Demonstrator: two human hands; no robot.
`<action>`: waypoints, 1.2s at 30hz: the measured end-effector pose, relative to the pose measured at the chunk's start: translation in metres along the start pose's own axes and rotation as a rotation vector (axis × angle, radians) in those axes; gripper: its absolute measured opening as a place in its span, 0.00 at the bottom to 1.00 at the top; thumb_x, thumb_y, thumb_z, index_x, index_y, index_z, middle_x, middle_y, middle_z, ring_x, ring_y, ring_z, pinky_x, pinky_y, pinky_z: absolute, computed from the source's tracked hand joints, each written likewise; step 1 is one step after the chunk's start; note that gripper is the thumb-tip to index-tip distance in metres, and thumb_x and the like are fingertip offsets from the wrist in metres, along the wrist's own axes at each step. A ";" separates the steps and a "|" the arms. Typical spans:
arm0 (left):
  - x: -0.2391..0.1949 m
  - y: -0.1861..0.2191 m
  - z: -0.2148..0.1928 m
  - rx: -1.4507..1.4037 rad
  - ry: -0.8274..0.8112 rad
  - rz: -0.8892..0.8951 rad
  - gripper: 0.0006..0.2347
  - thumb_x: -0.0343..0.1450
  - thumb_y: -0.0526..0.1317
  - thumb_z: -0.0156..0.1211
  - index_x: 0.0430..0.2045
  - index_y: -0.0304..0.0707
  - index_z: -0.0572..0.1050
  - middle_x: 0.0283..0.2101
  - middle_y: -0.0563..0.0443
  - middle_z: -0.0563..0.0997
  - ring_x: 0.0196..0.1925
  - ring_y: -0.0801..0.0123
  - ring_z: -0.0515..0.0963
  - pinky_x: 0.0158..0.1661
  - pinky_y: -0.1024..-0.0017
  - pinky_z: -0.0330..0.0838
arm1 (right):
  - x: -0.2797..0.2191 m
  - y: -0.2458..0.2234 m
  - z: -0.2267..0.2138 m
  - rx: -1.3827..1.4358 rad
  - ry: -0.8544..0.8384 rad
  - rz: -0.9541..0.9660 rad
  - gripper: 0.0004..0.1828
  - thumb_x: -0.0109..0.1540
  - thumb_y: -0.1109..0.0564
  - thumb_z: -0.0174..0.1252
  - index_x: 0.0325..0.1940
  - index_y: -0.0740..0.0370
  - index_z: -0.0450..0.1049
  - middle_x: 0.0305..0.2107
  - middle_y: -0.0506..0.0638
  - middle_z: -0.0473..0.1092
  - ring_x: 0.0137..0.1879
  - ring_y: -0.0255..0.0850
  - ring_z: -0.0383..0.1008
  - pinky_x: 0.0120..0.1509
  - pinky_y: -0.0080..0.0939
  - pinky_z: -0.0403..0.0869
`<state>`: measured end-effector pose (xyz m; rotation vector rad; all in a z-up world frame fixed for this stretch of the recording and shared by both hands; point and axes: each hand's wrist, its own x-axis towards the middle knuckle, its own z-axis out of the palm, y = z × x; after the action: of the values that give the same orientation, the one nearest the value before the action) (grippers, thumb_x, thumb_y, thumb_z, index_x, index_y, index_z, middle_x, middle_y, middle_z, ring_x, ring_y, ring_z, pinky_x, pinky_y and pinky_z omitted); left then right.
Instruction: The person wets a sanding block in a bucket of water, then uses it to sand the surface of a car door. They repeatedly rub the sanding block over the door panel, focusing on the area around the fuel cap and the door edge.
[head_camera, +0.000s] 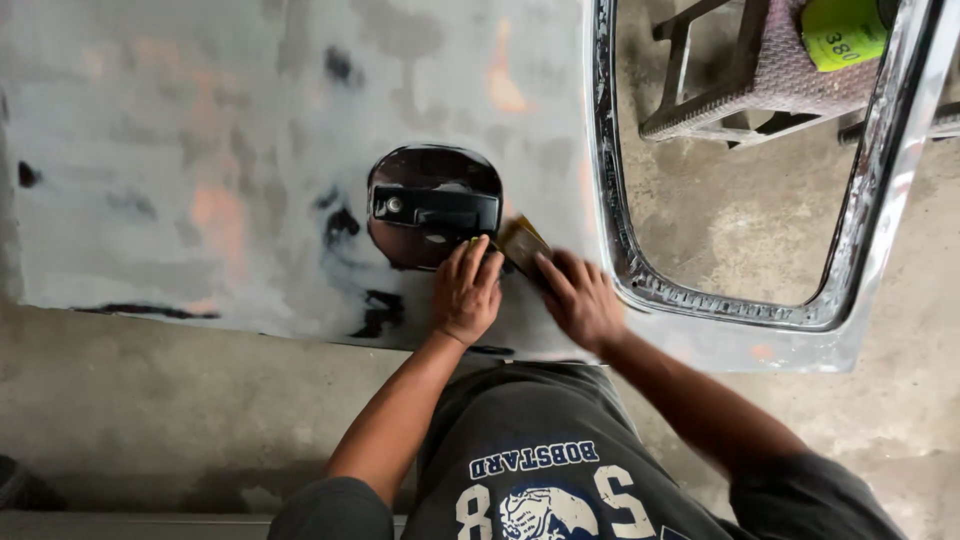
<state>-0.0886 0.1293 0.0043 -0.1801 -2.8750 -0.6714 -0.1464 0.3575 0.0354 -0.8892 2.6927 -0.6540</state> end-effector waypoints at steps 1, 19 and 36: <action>0.003 0.000 0.005 -0.002 0.001 -0.002 0.24 0.69 0.37 0.60 0.63 0.39 0.68 0.69 0.43 0.65 0.68 0.45 0.66 0.63 0.49 0.64 | -0.006 0.007 0.003 -0.002 -0.002 0.000 0.38 0.61 0.51 0.63 0.75 0.49 0.59 0.63 0.56 0.63 0.61 0.56 0.68 0.61 0.58 0.68; 0.126 -0.040 0.063 0.027 -0.025 0.352 0.19 0.74 0.41 0.51 0.62 0.43 0.71 0.72 0.42 0.65 0.72 0.49 0.67 0.66 0.46 0.59 | 0.050 0.046 0.000 0.042 0.271 0.290 0.40 0.62 0.52 0.64 0.77 0.51 0.58 0.65 0.61 0.59 0.69 0.61 0.59 0.66 0.62 0.63; 0.066 0.044 0.131 -0.036 -0.509 0.587 0.26 0.72 0.39 0.51 0.69 0.41 0.61 0.73 0.35 0.59 0.75 0.45 0.56 0.70 0.46 0.47 | -0.074 0.061 0.014 0.702 0.658 0.587 0.32 0.67 0.63 0.59 0.74 0.60 0.59 0.59 0.56 0.60 0.62 0.45 0.65 0.66 0.43 0.70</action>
<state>-0.1655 0.2324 -0.0789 -1.3053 -2.9951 -0.6175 -0.1139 0.4415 -0.0005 0.3426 2.6296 -1.7795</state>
